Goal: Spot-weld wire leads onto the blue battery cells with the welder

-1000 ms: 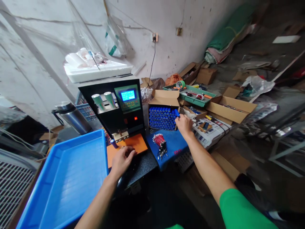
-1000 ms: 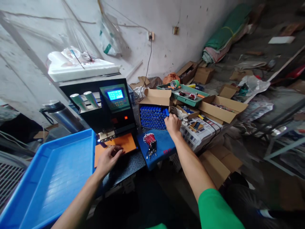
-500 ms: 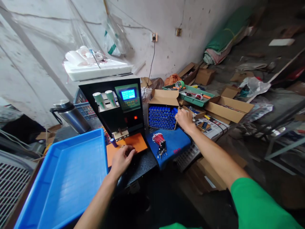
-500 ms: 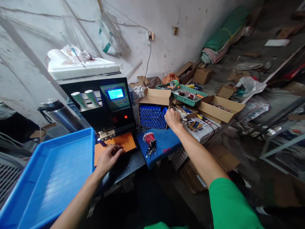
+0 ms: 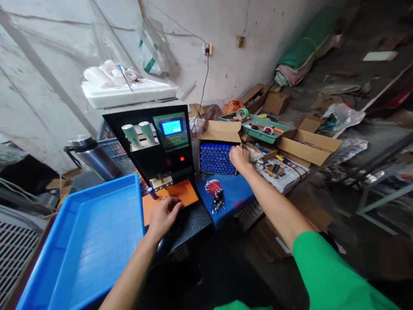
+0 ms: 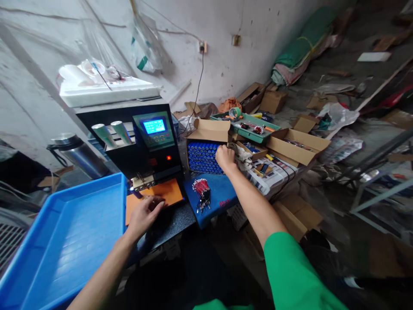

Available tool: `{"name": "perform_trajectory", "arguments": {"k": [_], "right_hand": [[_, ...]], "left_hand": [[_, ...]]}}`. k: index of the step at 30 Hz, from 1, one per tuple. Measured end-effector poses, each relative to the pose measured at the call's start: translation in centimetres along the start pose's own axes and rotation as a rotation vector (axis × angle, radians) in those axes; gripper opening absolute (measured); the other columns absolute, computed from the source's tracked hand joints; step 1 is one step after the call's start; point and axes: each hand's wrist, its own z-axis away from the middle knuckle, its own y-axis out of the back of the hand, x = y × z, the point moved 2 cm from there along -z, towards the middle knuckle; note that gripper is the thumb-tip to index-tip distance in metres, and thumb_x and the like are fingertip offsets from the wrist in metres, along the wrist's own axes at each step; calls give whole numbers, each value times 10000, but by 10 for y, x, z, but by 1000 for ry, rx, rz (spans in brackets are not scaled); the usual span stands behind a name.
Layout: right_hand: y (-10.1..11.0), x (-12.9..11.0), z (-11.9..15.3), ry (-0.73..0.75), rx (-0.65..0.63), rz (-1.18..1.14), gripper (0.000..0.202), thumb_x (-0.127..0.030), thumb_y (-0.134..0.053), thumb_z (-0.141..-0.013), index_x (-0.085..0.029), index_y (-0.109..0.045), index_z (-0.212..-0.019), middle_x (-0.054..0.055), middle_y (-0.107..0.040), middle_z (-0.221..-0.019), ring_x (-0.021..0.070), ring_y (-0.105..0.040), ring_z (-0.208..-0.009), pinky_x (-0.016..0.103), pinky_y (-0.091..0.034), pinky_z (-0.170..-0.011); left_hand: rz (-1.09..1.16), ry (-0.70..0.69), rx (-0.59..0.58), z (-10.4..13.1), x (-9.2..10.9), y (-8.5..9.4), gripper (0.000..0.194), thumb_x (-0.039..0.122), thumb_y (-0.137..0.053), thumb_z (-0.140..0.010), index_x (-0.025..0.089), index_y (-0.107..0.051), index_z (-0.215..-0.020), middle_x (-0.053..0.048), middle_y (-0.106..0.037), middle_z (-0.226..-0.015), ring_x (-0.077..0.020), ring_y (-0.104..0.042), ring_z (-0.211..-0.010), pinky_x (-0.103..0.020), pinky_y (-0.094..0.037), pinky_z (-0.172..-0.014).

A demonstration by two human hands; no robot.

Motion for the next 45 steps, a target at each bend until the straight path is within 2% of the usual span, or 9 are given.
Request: {"name": "perform_trajectory", "arguments": {"k": [9, 12, 15, 18, 22, 32, 36, 42, 45], "right_hand": [[-11, 18, 17, -21, 129, -215, 446, -224, -430, -978, -99, -528, -1394, 211, -620, -1249, 299, -669, -954, 379, -487, -846], [-24, 17, 32, 24, 188, -420, 383, -222, -430, -974, -124, -628, -1287, 169, -664, -1192, 267, -659, -992, 338, -482, -873], [-49, 5, 49, 70, -7, -619, 252, -206, -499, -929, -159, -740, -988, 94, -732, -931, 219, -674, -889, 269, -480, -791], [-75, -10, 62, 58, -250, -688, 164, -171, -588, -846, -171, -729, -760, 49, -709, -729, 186, -657, -739, 234, -440, -677], [-94, -20, 72, 42, -370, -647, 226, -209, -659, -779, -165, -640, -559, 26, -608, -544, 162, -580, -602, 243, -360, -592], [-111, -14, 82, 24, -409, -736, 427, -316, -589, -793, -202, -402, -426, -51, -286, -428, 100, -326, -477, 268, -211, -514], [-115, -11, 84, -50, -413, -975, 393, -401, -597, -773, -199, -443, -473, -52, -336, -439, 94, -334, -463, 240, -229, -480], [-108, -2, 86, -339, -444, -1504, 357, -466, -735, -684, -191, -511, -644, -57, -437, -524, 66, -353, -427, 190, -210, -393], [-100, -3, 86, -356, -420, -1559, 381, -470, -772, -651, -184, -520, -661, -58, -454, -527, 56, -364, -427, 169, -208, -378]], "left_hand": [[26, 17, 1, 0, 1, -3, 305, 470, -549, -860, 202, -673, -935, -31, -726, -849, -178, -618, -701, -302, -455, -647], [55, 26, -8, -1, 1, -4, 302, 475, -565, -853, 201, -672, -921, -28, -727, -844, -174, -611, -693, -298, -452, -638], [60, 40, -3, -3, 0, -5, 295, 476, -579, -844, 200, -673, -889, -25, -714, -805, -170, -596, -667, -291, -439, -614], [79, 60, -3, -4, -3, -7, 302, 480, -589, -840, 196, -674, -898, -34, -717, -816, -175, -607, -680, -286, -448, -623], [104, 75, 11, -3, -6, -9, 333, 502, -602, -828, 191, -683, -917, -50, -723, -845, -181, -622, -694, -291, -472, -642], [122, 95, 8, -3, -4, -9, 352, 525, -607, -820, 193, -688, -903, -56, -719, -812, -192, -628, -699, -296, -477, -644], [112, 89, 11, -3, -2, -8, 343, 513, -604, -817, 189, -683, -898, -43, -709, -807, -171, -601, -655, -292, -466, -630], [119, 89, 24, -3, -2, -9, 330, 503, -598, -817, 189, -676, -882, -31, -683, -766, -159, -570, -620, -282, -442, -596], [120, 86, 14, -2, -2, -10, 320, 493, -595, -824, 191, -675, -893, -35, -690, -786, -160, -579, -635, -282, -449, -608]]}}
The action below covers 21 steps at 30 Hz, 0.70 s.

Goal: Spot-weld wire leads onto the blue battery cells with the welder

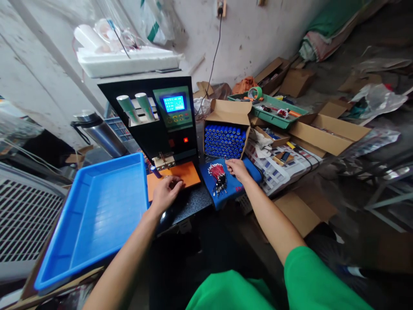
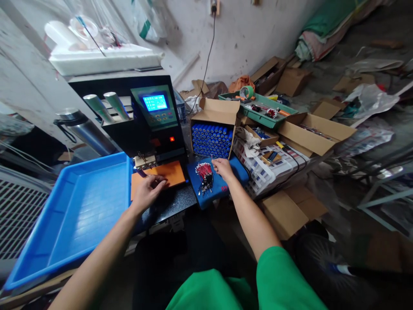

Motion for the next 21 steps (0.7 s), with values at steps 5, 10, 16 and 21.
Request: {"name": "perform_trajectory", "arguments": {"k": [5, 10, 16, 21], "right_hand": [[-11, -2, 8, -14, -45, 93, 385, -489, -764, -640, -181, -534, -634, -64, -427, -477, 59, -350, -416, 178, -200, -374], [-12, -9, 14, 58, -21, -77, 440, -539, -787, -609, -191, -523, -658, -66, -432, -519, 64, -367, -457, 172, -203, -395], [-13, -39, 22, 231, 82, -295, 405, -504, -800, -614, -193, -566, -724, -46, -510, -634, 87, -470, -581, 189, -388, -510], [-46, -51, 46, 262, 122, -351, 373, -511, -751, -665, -214, -561, -784, -32, -543, -706, 114, -526, -651, 224, -458, -597]], "left_hand": [[-25, -21, 12, 0, 3, 2, 320, 493, -585, -824, 193, -679, -883, -25, -683, -765, -157, -565, -622, -285, -438, -600], [-37, -10, 15, 1, 3, 2, 327, 497, -587, -819, 193, -683, -886, -30, -698, -805, -157, -569, -632, -287, -440, -604], [23, -54, 38, 1, 7, 4, 347, 508, -588, -823, 182, -677, -903, -18, -659, -733, -145, -539, -592, -285, -428, -580], [123, -117, 45, 9, 39, 6, 334, 497, -599, -836, 183, -683, -913, -36, -680, -784, -170, -602, -691, -290, -477, -631]]}}
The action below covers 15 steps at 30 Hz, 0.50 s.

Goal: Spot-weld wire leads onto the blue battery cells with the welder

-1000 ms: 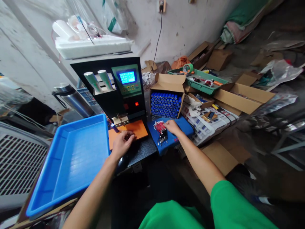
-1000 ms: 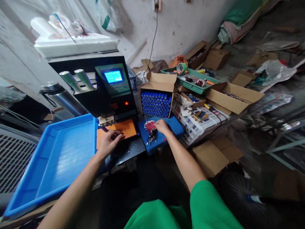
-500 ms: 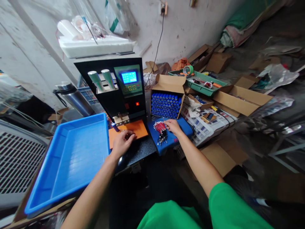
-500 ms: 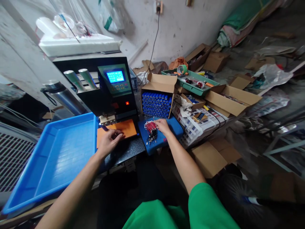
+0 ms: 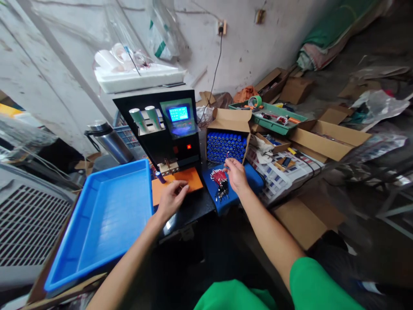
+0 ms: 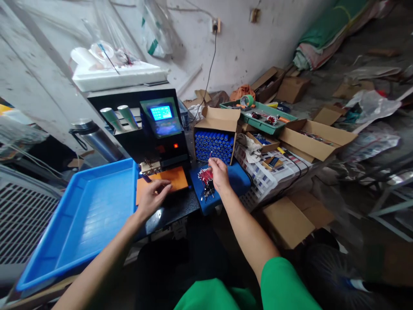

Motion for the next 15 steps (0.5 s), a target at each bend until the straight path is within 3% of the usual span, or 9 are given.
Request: {"name": "perform_trajectory", "arguments": {"k": [6, 10, 15], "right_hand": [[-55, 23, 51, -40, -34, -97, 315, -474, -711, -733, -206, -600, -857, -5, -610, -829, 129, -579, -770, 244, -486, -723], [-80, 37, 77, -105, -66, -104, 320, -499, -669, -772, -202, -593, -866, 21, -643, -856, 156, -601, -800, 265, -491, -721], [-88, 45, 91, -170, -106, -152, 325, -490, -680, -754, -204, -562, -853, 46, -667, -905, 165, -627, -798, 273, -501, -710]], "left_hand": [[131, 20, 11, 14, 41, -25, 277, 451, -646, -829, 187, -691, -901, -53, -713, -826, -174, -633, -705, -294, -507, -651], [209, 77, 100, 21, 40, -35, 243, 420, -651, -831, 186, -696, -881, -65, -729, -842, -185, -652, -731, -314, -528, -688], [320, 181, 150, 31, 26, -31, 254, 440, -655, -819, 188, -682, -842, -42, -693, -775, -156, -609, -653, -289, -498, -624]]}}
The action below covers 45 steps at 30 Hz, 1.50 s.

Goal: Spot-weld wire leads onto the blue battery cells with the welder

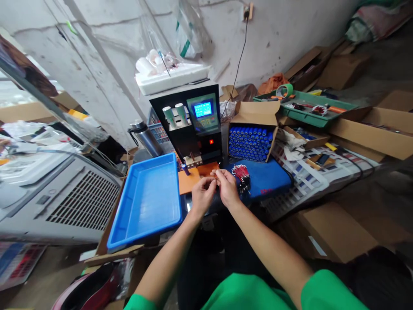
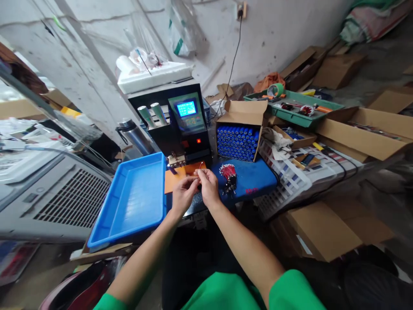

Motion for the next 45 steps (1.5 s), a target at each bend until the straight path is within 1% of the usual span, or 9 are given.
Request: {"name": "perform_trajectory", "arguments": {"k": [6, 15, 17, 22, 25, 29, 33, 40, 45], "right_hand": [[8, -5, 1, -31, -239, 57, 439, -424, -767, -691, -231, -549, -1019, -11, -645, -800, 157, -625, -717, 287, -520, -703], [12, -3, -1, -20, -390, 314, 332, -488, -779, -678, -200, -624, -735, 3, -627, -661, 160, -607, -609, 302, -519, -637], [14, -1, -2, -22, -354, 328, 359, -519, -776, -680, -198, -628, -743, 8, -635, -658, 161, -616, -598, 305, -525, -637], [24, 6, -6, -52, -244, 293, 448, -593, -785, -663, -190, -625, -774, 8, -636, -601, 166, -619, -563, 306, -530, -606], [28, 11, -7, -87, -228, 288, 491, -620, -798, -625, -183, -626, -765, 17, -640, -596, 168, -623, -559, 299, -529, -592], [32, 12, -7, -100, -233, 287, 493, -615, -806, -614, -176, -629, -753, 21, -648, -619, 164, -632, -574, 293, -537, -597], [34, 9, -12, -95, -218, 285, 503, -618, -805, -616, -173, -617, -755, 20, -643, -625, 159, -626, -584, 293, -540, -600], [25, 6, -28, -32, -173, 300, 495, -621, -783, -620, -175, -626, -766, 40, -655, -712, 179, -630, -677, 298, -546, -614], [6, 11, -46, 58, -188, 346, 387, -549, -731, -688, -179, -638, -749, 52, -669, -741, 189, -629, -709, 313, -538, -676]], "left_hand": [[49, 108, -133, -2, -6, 22, 270, 436, -672, -786, 177, -612, -739, 10, -578, -637, -102, -487, -524, -246, -392, -519], [-21, 136, -200, 3, -13, 35, 315, 484, -625, -803, 189, -554, -717, 30, -514, -555, -105, -460, -506, -240, -365, -499], [-78, 100, -112, -2, -18, 42, 282, 454, -628, -807, 187, -562, -746, 19, -543, -604, -114, -493, -545, -249, -398, -532], [-243, 37, 330, -42, -28, 82, 323, 318, -698, -745, 177, -566, -1004, -51, -639, -932, -154, -597, -765, -287, -490, -708], [-280, 82, 282, -69, -36, 93, 393, 266, -711, -704, 165, -590, -1064, -85, -661, -1034, -181, -628, -840, -300, -504, -740], [-309, 80, 50, -77, -45, 82, 163, 290, -628, -748, 161, -638, -847, -41, -675, -801, -165, -610, -728, -288, -478, -703], [-226, 42, -87, -64, -52, 60, 212, 376, -658, -744, 168, -615, -743, -22, -653, -699, -158, -590, -664, -272, -452, -635], [-53, 57, -38, -56, -62, 45, 331, 429, -735, -703, 163, -668, -888, -66, -721, -893, -203, -656, -829, -330, -505, -801], [28, 44, -12, -52, -62, 42, 302, 410, -722, -730, 163, -670, -895, -50, -712, -838, -186, -646, -767, -320, -519, -763]]}}
